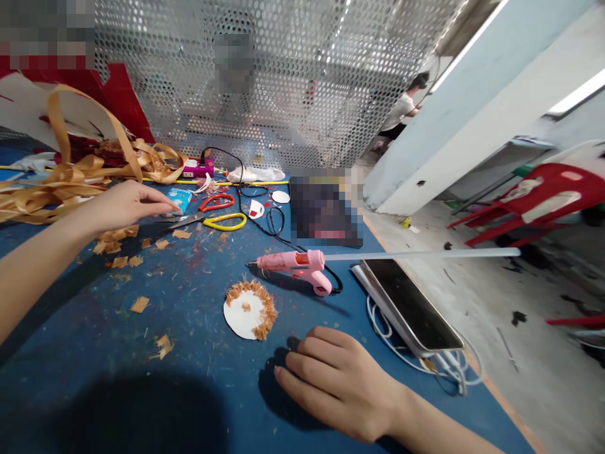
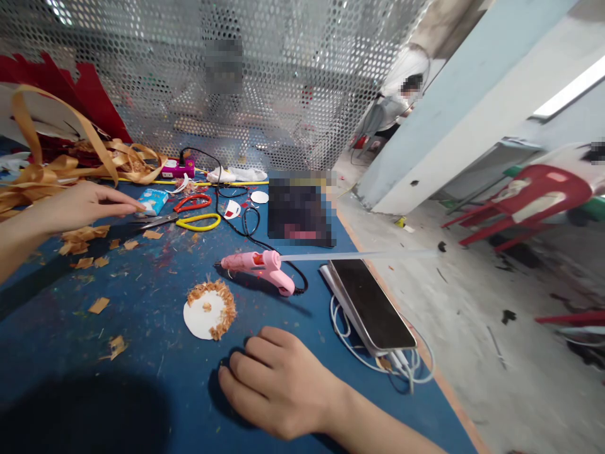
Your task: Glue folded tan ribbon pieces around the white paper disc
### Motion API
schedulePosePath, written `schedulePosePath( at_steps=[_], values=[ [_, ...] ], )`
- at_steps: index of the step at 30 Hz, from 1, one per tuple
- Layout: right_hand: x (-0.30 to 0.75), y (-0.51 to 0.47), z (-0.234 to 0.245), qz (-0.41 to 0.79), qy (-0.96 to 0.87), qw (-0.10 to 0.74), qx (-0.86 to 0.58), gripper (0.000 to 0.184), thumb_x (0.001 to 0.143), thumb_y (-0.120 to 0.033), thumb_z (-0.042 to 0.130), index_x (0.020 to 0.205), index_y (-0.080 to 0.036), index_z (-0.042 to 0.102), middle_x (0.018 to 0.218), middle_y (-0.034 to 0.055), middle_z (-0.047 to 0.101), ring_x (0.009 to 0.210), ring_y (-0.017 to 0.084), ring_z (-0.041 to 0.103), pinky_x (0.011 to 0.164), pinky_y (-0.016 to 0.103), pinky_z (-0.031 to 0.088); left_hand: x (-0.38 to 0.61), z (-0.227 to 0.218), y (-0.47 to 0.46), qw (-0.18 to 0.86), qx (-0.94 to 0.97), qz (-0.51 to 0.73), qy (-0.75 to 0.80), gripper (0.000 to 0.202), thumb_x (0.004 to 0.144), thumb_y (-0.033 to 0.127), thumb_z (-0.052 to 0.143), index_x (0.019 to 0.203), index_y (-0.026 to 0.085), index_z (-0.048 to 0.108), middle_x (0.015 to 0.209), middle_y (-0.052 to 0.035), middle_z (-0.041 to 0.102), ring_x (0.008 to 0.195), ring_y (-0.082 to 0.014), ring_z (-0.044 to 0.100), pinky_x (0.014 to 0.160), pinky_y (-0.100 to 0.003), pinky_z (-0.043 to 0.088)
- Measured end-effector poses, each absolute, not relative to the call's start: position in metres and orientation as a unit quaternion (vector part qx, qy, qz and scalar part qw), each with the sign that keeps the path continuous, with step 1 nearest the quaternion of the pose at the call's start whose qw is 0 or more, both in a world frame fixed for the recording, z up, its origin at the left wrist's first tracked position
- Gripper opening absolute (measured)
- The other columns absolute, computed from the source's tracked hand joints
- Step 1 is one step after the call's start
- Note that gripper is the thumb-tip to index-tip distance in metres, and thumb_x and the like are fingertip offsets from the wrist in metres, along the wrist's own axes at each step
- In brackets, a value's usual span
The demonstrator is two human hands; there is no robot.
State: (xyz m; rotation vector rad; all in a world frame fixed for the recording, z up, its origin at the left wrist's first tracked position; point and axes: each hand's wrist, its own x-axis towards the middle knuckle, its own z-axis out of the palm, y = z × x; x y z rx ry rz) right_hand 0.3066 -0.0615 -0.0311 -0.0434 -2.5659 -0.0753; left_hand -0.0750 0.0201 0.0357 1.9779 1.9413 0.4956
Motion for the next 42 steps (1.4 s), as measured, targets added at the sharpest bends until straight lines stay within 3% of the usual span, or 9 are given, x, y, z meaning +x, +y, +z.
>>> schedulePosePath(
  at_steps=[8,18,23,27,30,33,36,39,42],
  values=[
    [0.309,-0.062,-0.032,-0.033,-0.960,0.276,-0.017,0.017,0.092,-0.011,0.049,0.090,-0.011,0.066,0.075,0.0040,0.068,0.055,0.013,0.052,0.053,0.031,0.040,-0.061,0.041,0.012,0.209,0.684,0.258,0.650,0.035,0.073,0.051,0.067,0.080,0.018,0.076,0.070,-0.0063,0.075,0.068,-0.0197,0.066,0.066,-0.032,0.051],
    [0.305,-0.061,-0.042,-0.009,-0.963,0.255,-0.081,0.016,0.095,-0.015,0.049,0.095,-0.013,0.065,0.075,0.0028,0.068,0.066,0.015,0.056,0.059,0.030,0.041,0.042,0.038,-0.066,0.464,0.799,-0.012,0.381,0.021,0.092,0.021,0.056,0.087,0.029,0.075,0.090,0.0037,0.075,0.082,-0.0131,0.067,0.073,-0.019,0.048],
    [0.305,-0.059,-0.046,0.068,-0.978,0.128,-0.148,0.054,0.094,-0.057,0.045,0.128,-0.016,0.054,0.123,0.0103,0.065,0.112,0.024,0.056,0.093,0.040,0.045,0.061,0.020,-0.090,0.449,0.829,-0.057,0.329,0.020,0.090,0.013,0.059,0.089,0.026,0.075,0.092,0.0011,0.073,0.085,-0.0138,0.068,0.075,-0.019,0.046],
    [0.306,-0.057,-0.045,0.038,-0.990,0.091,-0.099,0.057,0.095,-0.061,0.039,0.139,-0.025,0.046,0.150,0.0041,0.044,0.140,0.027,0.031,0.107,0.046,0.034,0.062,0.010,-0.089,0.421,0.835,-0.034,0.352,0.020,0.089,0.012,0.060,0.090,0.025,0.075,0.091,0.0016,0.074,0.083,-0.0140,0.068,0.075,-0.020,0.045],
    [0.305,-0.057,-0.043,0.008,-0.981,0.162,-0.109,0.042,0.097,-0.047,0.045,0.128,-0.021,0.055,0.141,0.0063,0.054,0.134,0.026,0.041,0.104,0.044,0.036,0.066,0.002,-0.088,0.391,0.835,-0.013,0.388,0.017,0.088,0.013,0.062,0.091,0.024,0.074,0.090,0.0023,0.076,0.086,-0.0161,0.069,0.077,-0.022,0.045],
    [0.308,-0.055,-0.041,0.019,-0.948,0.270,-0.168,0.017,0.095,-0.025,0.051,0.098,-0.017,0.065,0.098,0.0069,0.071,0.094,0.020,0.062,0.084,0.034,0.047,0.072,-0.008,-0.088,0.345,0.832,0.007,0.435,0.013,0.088,0.014,0.062,0.088,0.023,0.072,0.086,0.0038,0.075,0.080,-0.0149,0.069,0.070,-0.021,0.045],
    [0.317,-0.045,-0.039,0.002,-0.897,0.342,-0.279,0.028,0.092,-0.020,0.053,0.065,-0.019,0.053,0.058,-0.0009,0.055,0.056,0.013,0.050,0.056,0.027,0.040,0.074,-0.015,-0.089,0.255,0.853,0.023,0.455,0.004,0.089,0.021,0.063,0.090,0.020,0.067,0.085,0.0029,0.073,0.073,-0.0156,0.068,0.062,-0.023,0.043],
    [0.325,-0.028,-0.044,-0.052,-0.832,0.374,-0.406,0.031,0.089,-0.032,0.061,0.064,-0.022,0.045,0.058,-0.0013,0.049,0.056,0.014,0.048,0.052,0.027,0.038,0.069,-0.017,-0.091,0.152,0.882,0.063,0.441,0.011,0.094,0.027,0.057,0.091,0.019,0.062,0.082,0.0021,0.071,0.069,-0.0167,0.067,0.058,-0.025,0.041],
    [0.327,-0.010,-0.053,-0.037,-0.818,0.358,-0.449,0.030,0.084,-0.048,0.063,0.089,-0.019,0.054,0.082,0.0076,0.063,0.074,0.023,0.058,0.062,0.034,0.047,0.060,-0.019,-0.100,0.066,0.908,0.135,0.390,0.031,0.103,0.030,0.037,0.084,0.020,0.060,0.072,0.0030,0.066,0.060,-0.0142,0.063,0.053,-0.025,0.039]
  ],
)
